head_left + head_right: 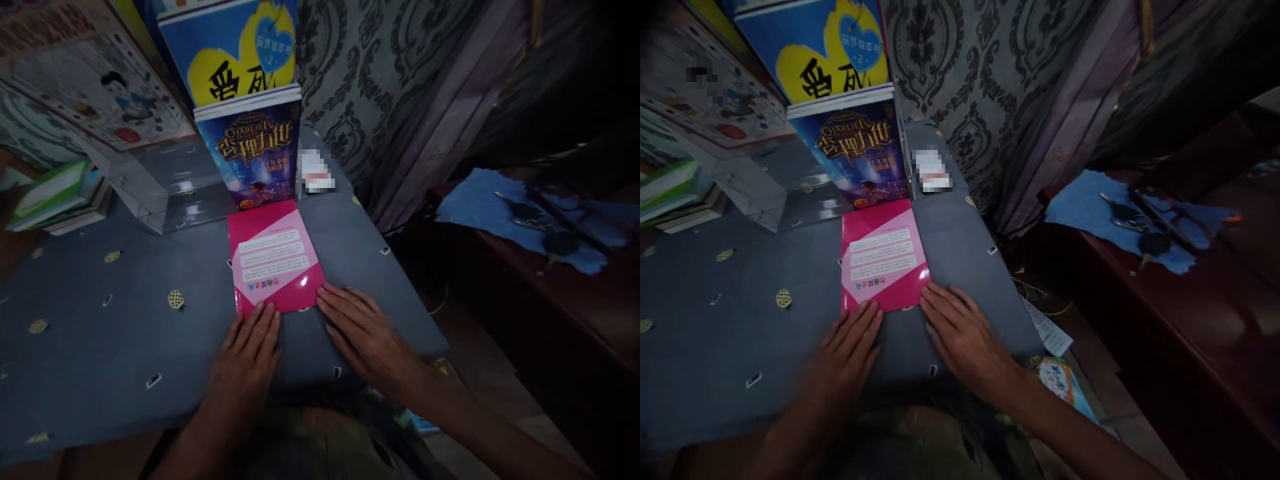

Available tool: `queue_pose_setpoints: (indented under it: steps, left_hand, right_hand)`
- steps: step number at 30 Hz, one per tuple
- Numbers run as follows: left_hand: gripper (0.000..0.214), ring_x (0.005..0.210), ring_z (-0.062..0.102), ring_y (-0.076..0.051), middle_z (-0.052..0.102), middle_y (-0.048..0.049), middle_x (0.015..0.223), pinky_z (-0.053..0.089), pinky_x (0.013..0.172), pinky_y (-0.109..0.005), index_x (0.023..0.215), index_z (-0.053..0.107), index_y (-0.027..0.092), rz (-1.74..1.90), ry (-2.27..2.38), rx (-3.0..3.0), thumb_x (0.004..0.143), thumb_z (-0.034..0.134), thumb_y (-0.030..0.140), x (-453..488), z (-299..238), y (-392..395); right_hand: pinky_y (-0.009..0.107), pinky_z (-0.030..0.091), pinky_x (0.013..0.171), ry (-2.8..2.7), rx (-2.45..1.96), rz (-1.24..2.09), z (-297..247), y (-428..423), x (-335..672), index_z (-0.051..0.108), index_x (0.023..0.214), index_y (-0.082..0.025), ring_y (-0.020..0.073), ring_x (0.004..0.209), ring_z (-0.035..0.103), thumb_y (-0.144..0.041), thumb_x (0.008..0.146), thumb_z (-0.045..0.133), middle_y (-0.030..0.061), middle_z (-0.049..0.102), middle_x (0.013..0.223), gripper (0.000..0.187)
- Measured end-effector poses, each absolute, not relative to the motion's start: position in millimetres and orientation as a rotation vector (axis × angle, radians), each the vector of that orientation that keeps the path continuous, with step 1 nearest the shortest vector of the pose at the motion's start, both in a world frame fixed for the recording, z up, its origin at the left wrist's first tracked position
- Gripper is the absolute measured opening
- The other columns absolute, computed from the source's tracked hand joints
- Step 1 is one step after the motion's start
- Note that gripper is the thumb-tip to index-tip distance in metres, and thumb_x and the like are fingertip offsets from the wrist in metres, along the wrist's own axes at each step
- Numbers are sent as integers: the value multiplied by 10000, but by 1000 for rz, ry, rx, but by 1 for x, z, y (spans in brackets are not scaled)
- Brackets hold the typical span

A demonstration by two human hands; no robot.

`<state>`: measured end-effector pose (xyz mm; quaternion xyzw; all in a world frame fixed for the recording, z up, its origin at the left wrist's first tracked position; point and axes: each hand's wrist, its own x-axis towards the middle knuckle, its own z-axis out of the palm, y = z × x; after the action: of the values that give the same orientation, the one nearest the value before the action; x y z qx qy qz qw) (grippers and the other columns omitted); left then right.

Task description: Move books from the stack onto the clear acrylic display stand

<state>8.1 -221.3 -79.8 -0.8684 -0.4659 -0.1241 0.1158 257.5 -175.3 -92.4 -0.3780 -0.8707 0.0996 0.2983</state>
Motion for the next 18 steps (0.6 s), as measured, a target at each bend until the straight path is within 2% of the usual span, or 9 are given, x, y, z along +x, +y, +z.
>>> queue_pose_setpoints:
  steps: [4,8,14,18]
  left_hand:
    - [403,1324,589,-300,624,-120,1430,588,996,-449,1379,583,145,-325,-1435,-2479,991,477,173,-10,-76,-229]
    - [374,1303,606,-308,630,-113,1421,641,905,-410,1338,622,174,-426,-1480,-2415,989,489,178,-13,-76,-229]
    - [318,1210,664,-288,724,-123,1258,651,896,-406,1244,669,138,-572,-1411,-2378,970,507,154,-9,-75,-225]
    - [291,1105,702,-260,759,-106,1163,651,841,-350,1180,696,151,-529,-1330,-2415,942,529,160,-26,-70,-233]
  right_hand:
    - [565,547,1061,-2284,-1007,285,-91,-174,259,557,1456,-247,307,1343,577,-147,961,544,114,690,1344,505]
    - [505,561,1068,-2258,-995,330,-86,-171,257,615,1397,-225,284,1315,605,-158,962,535,119,703,1320,447]
    - [500,564,1058,-2217,-1024,319,-82,-176,251,663,1317,-158,296,1289,626,-212,947,566,155,701,1313,386]
    - [491,578,1039,-2230,-992,296,-79,-188,245,675,1296,-134,302,1278,633,-208,938,561,159,712,1292,383]
